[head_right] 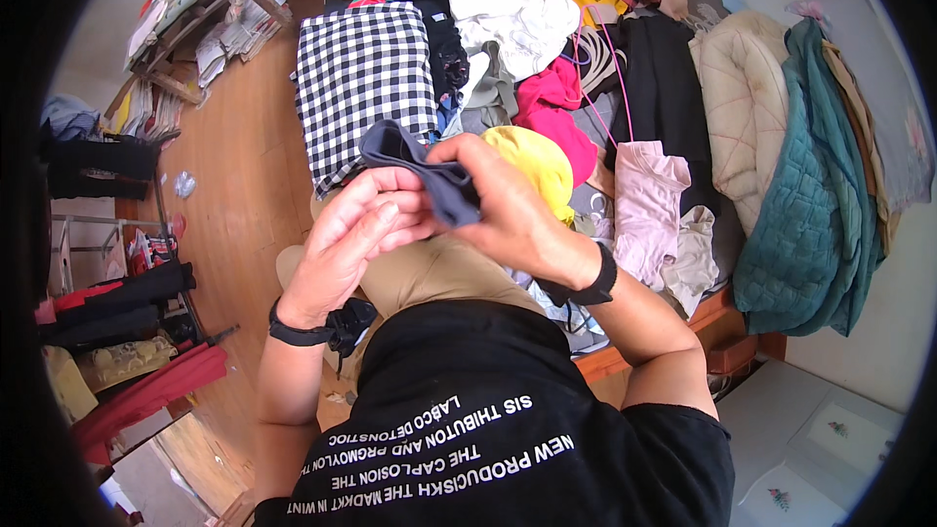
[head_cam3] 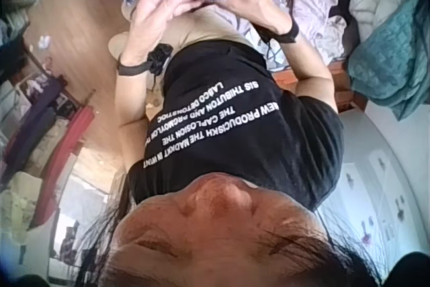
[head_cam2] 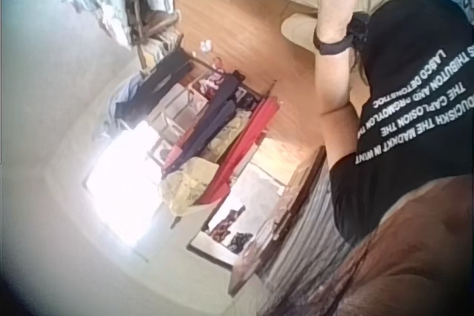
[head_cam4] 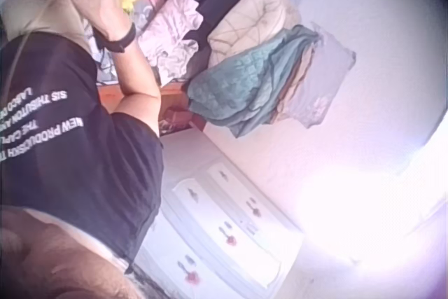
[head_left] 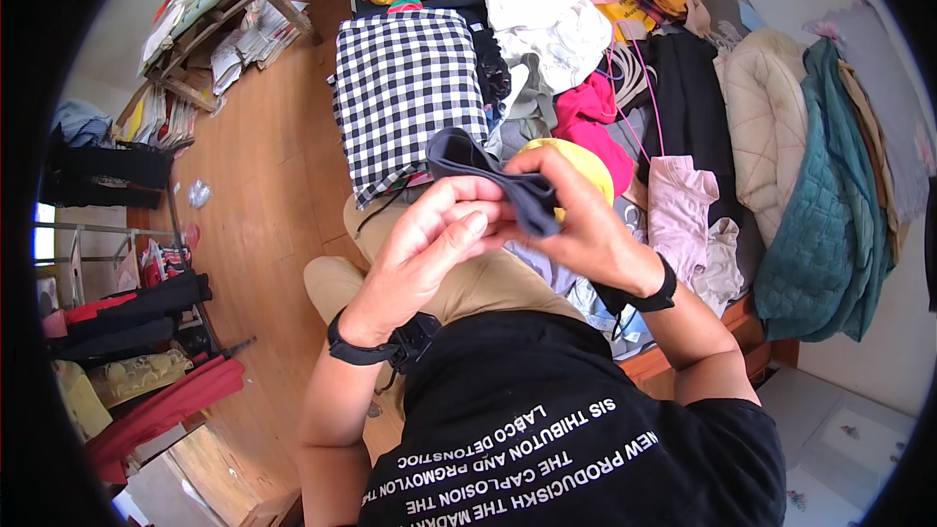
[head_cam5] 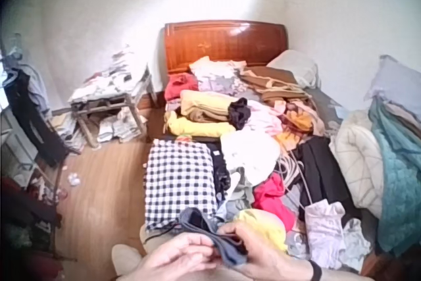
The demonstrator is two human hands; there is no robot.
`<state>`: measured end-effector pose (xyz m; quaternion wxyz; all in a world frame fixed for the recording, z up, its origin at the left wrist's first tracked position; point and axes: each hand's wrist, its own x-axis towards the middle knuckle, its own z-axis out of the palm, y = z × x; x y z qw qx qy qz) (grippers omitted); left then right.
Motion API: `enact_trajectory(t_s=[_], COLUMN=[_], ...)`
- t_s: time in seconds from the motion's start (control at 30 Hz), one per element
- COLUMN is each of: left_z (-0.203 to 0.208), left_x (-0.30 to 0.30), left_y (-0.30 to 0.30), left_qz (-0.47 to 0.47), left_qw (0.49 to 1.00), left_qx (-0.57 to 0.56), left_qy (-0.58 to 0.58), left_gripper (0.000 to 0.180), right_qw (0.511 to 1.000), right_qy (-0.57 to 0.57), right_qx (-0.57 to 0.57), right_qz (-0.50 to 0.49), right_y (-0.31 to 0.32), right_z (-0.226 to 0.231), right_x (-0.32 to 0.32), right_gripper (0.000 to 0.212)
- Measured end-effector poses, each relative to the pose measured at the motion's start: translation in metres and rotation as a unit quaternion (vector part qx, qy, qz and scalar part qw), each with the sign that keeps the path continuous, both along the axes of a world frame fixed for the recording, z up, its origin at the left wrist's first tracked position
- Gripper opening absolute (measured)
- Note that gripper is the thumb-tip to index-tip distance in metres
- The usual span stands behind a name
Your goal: Folding various articles of clothing on a bed.
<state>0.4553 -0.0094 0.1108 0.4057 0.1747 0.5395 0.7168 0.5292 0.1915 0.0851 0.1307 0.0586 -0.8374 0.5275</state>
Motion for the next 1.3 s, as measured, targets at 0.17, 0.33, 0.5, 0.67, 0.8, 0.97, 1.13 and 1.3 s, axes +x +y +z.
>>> enact_trajectory(t_s=[0.17, 0.33, 0.5, 0.67, 0.8, 0.97, 1.13, 1.3], left_z=[0.003, 0.01, -0.011, 0.01, 0.01, 0.001, -0.007, -0.011], left_x=[-0.022, -0.022, -0.03, -0.027, -0.033, -0.033, -0.045, -0.055], left_y=[-0.007, 0.008, 0.0, -0.005, -0.017, -0.014, -0.015, -0.024], left_qz=[0.156, 0.027, 0.015, -0.023, -0.002, 0.12, 0.209, 0.225], left_qw=[0.804, 0.761, 0.827, 0.852, 0.866, 0.986, 0.978, 0.974], left_qx=[-0.112, -0.184, -0.142, -0.229, -0.293, -0.044, 0.009, 0.032], left_qy=[0.562, 0.621, 0.544, 0.47, 0.405, 0.107, 0.016, -0.014], left_gripper=[0.073, 0.074, 0.038, 0.032, 0.026, 0.027, 0.04, 0.052], right_qw=[0.992, 0.985, 0.956, 0.931, 0.871, 0.73, 0.53, 0.697], right_qy=[-0.074, -0.073, -0.117, -0.275, -0.245, -0.215, -0.269, -0.335], right_qx=[-0.097, -0.136, -0.247, -0.147, -0.404, -0.626, -0.751, -0.624], right_qz=[-0.004, 0.072, 0.109, 0.191, 0.135, 0.173, 0.288, 0.11], right_y=[0.019, 0.008, 0.014, 0.035, 0.044, 0.035, 0.021, 0.018], right_z=[0.013, 0.019, -0.01, -0.049, -0.051, -0.076, -0.099, -0.067], right_x=[0.001, -0.002, -0.007, -0.002, -0.006, -0.016, -0.01, -0.022], right_gripper=[0.028, 0.031, 0.052, 0.042, 0.023, 0.06, 0.074, 0.046])
